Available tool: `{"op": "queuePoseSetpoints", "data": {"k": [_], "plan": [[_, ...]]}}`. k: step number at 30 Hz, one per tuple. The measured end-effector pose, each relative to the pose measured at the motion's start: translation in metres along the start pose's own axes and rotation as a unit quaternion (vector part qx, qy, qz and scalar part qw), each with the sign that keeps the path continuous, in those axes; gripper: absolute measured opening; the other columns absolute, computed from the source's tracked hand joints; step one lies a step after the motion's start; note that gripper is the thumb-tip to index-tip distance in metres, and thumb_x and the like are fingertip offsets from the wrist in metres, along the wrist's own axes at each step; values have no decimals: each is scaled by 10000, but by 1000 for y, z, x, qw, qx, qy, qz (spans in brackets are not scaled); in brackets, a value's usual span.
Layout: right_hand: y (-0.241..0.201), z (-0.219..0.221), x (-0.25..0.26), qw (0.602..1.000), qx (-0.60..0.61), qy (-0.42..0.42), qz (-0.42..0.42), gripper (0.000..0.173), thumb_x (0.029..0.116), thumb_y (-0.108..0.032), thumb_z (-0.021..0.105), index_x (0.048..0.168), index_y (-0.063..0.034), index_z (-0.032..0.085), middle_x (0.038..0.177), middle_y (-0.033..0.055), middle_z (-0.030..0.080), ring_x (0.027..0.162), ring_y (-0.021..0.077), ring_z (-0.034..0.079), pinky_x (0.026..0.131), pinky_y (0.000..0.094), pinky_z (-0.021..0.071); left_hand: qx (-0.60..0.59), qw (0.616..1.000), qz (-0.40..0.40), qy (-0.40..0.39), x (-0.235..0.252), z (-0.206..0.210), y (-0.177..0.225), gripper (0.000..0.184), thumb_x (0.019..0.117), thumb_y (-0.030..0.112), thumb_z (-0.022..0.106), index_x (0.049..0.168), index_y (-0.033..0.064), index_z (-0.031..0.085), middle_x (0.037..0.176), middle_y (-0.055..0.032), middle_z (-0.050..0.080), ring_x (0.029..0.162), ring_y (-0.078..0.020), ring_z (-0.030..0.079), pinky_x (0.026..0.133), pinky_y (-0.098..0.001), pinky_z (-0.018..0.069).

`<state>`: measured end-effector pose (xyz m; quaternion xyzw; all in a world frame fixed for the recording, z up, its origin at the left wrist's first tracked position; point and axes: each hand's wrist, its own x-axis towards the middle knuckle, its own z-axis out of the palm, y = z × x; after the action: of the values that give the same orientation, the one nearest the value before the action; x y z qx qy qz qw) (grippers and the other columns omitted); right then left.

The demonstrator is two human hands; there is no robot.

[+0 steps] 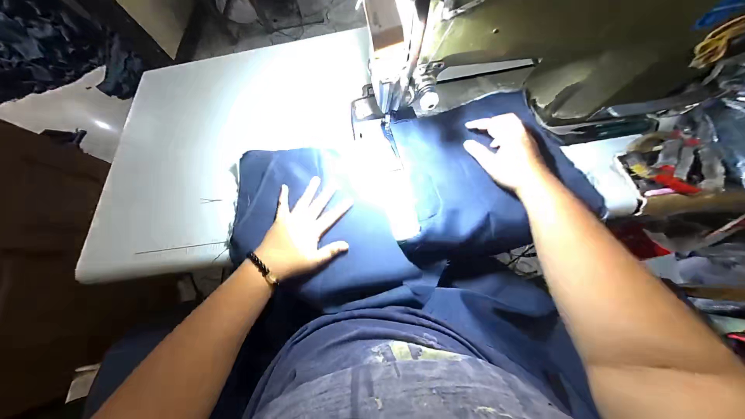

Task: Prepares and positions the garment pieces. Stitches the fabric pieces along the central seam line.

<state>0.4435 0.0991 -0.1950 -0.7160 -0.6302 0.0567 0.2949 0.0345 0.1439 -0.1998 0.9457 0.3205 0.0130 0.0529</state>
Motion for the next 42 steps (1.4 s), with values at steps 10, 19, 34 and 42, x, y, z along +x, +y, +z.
{"op": "queuePoseSetpoints", "data": {"k": [10,19,34,42], "plan": [[-98,-63,-122,856,24,-497,-141,235,934,-296,688,845,-79,703,754,98,665,729,284,672,653,535,534,-105,984,-74,122,66,-31,-5,342,1048,274,515,1305,129,690,1261,-156,680,1230,-371,606,959,-645,435],[-35,-98,-252,705,68,-690,152,168,922,-94,741,976,64,733,900,229,720,881,369,703,834,578,525,-90,979,-136,118,102,-10,-12,466,1062,398,490,1322,43,643,1355,-234,616,1333,-446,524,1056,-654,398],[-9,-76,-228,762,-67,-607,215,245,1003,-181,656,972,47,741,899,241,717,864,400,702,852,618,534,-72,982,-142,100,97,-10,-9,480,1085,413,387,1362,96,617,1467,-185,550,1457,-419,391,1148,-655,272],[-126,-22,-77,970,144,-84,-175,482,940,-360,666,1301,-41,665,1327,108,651,1255,187,597,1051,391,505,-136,962,-36,236,84,-15,-6,375,1065,264,492,1083,-16,740,1066,-216,730,1088,-386,683,994,-595,477]]}}
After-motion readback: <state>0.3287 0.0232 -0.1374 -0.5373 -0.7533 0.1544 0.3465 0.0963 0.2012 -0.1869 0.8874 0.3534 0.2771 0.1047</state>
